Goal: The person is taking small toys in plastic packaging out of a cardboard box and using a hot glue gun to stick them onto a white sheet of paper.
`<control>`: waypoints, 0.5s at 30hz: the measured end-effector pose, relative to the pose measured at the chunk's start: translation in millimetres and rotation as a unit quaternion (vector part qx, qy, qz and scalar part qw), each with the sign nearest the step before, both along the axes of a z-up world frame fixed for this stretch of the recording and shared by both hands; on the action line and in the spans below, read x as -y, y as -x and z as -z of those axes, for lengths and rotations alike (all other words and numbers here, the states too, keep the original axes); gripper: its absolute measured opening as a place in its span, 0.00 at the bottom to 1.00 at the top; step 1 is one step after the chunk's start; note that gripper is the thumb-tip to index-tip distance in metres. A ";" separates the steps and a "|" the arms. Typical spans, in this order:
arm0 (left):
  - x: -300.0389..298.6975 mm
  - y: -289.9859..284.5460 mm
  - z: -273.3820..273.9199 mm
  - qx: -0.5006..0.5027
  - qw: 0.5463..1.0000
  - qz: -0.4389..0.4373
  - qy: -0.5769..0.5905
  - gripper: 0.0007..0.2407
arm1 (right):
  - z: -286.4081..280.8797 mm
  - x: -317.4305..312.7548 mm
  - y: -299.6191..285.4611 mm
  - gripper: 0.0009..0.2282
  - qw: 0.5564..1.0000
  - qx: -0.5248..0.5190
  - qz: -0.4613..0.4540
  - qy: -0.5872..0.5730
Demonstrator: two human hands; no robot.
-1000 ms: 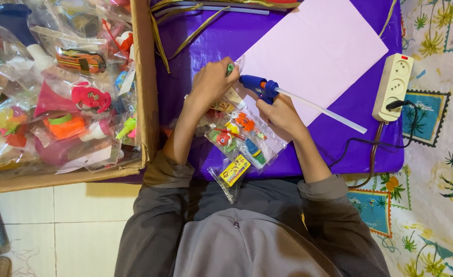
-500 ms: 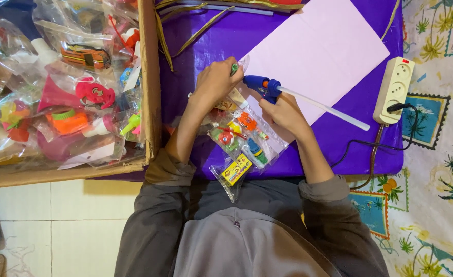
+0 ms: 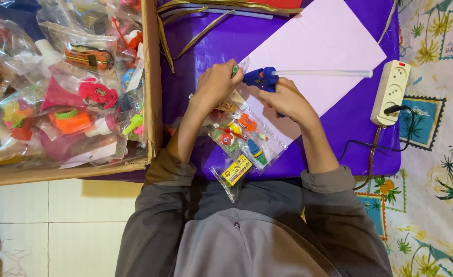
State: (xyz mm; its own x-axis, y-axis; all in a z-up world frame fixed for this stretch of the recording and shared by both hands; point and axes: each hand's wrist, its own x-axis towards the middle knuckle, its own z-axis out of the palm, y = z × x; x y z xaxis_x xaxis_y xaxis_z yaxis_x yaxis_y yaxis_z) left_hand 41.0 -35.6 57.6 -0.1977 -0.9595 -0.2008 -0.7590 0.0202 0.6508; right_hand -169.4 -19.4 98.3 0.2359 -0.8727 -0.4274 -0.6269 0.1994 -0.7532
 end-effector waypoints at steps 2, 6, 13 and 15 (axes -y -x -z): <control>-0.5 -0.9 -1.2 -0.004 1.000 0.001 0.000 0.19 | 11.6 9.9 5.0 0.10 1.000 -0.009 -0.010 -0.004; -0.4 0.3 -2.4 0.006 1.000 0.002 0.001 0.19 | -0.1 21.1 6.2 0.17 0.997 -0.053 -0.046 -0.012; -0.4 0.5 0.0 0.007 1.000 0.003 -0.001 0.20 | -19.0 17.8 1.1 0.17 0.994 -0.076 -0.077 -0.022; -1.7 0.3 -2.2 -0.002 1.000 0.003 0.002 0.19 | -18.6 15.6 2.8 0.17 0.995 -0.074 -0.068 -0.024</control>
